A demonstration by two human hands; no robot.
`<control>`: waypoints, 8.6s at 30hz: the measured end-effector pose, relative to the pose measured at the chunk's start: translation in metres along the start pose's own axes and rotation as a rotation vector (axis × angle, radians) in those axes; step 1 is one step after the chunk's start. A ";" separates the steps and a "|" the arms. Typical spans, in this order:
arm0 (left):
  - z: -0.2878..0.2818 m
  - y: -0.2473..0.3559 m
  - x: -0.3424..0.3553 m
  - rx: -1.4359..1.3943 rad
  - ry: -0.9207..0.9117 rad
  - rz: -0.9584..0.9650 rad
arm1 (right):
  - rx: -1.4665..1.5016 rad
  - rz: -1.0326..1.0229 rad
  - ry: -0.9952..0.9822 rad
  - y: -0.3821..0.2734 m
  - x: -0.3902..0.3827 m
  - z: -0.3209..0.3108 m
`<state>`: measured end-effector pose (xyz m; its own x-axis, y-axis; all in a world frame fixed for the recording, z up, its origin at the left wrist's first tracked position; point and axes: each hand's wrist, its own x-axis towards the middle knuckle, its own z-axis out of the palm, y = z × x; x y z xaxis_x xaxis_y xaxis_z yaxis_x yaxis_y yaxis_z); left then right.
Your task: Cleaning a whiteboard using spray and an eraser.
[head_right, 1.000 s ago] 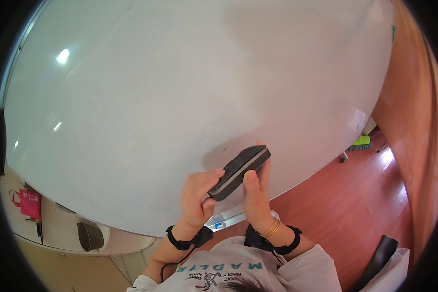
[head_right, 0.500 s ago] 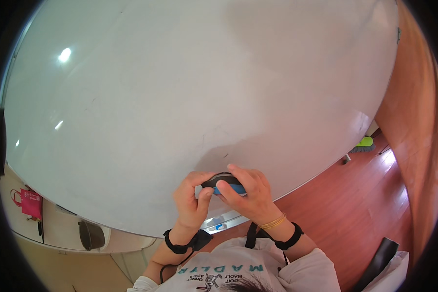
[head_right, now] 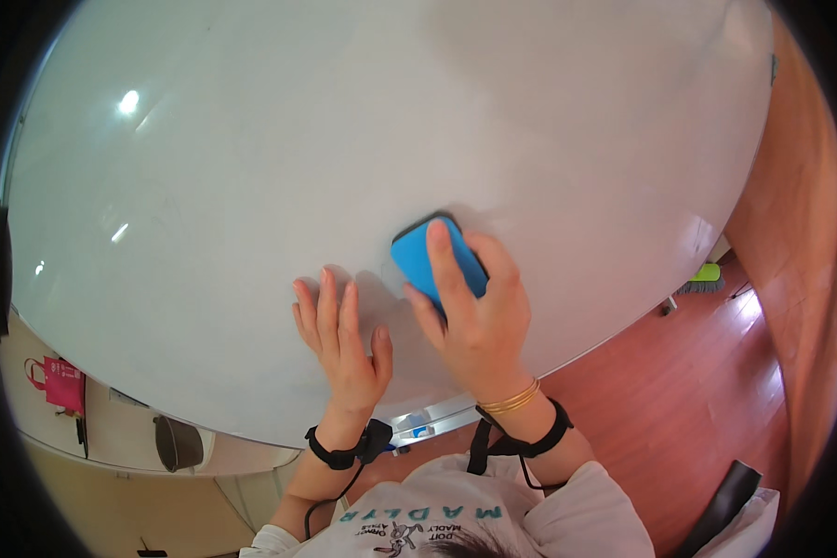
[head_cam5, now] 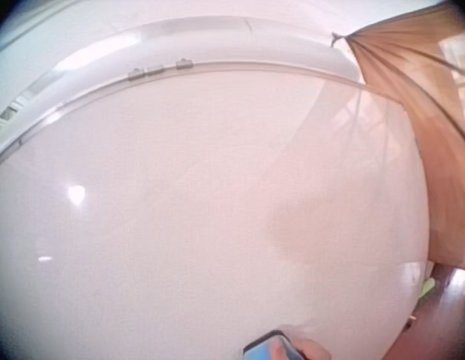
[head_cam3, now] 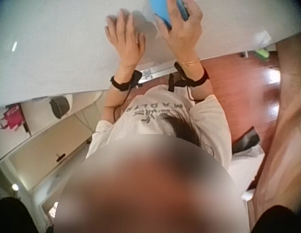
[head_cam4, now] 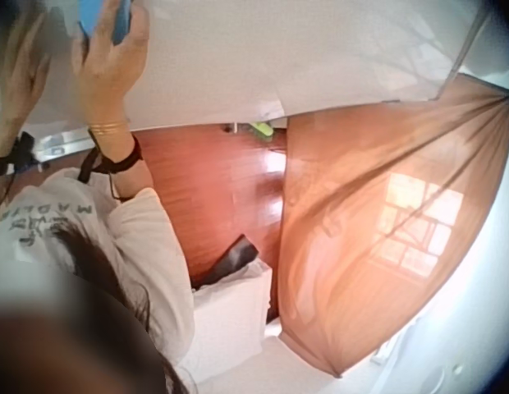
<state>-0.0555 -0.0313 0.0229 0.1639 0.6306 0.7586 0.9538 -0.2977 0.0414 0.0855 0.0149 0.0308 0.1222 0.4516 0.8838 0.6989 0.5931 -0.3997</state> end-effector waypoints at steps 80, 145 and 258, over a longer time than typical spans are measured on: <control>0.006 -0.019 -0.015 -0.115 0.101 0.108 | 0.147 -0.042 -0.144 -0.032 -0.039 0.007; 0.000 -0.020 -0.017 0.160 0.022 0.134 | 0.007 -0.056 -0.109 -0.019 -0.028 0.001; 0.028 -0.004 -0.013 0.260 0.059 0.148 | -0.040 0.089 -0.267 0.031 -0.069 -0.017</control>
<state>-0.0542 -0.0178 -0.0054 0.2980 0.5487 0.7811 0.9544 -0.1851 -0.2341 0.1110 -0.0094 -0.0382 -0.0024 0.6634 0.7482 0.7220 0.5189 -0.4577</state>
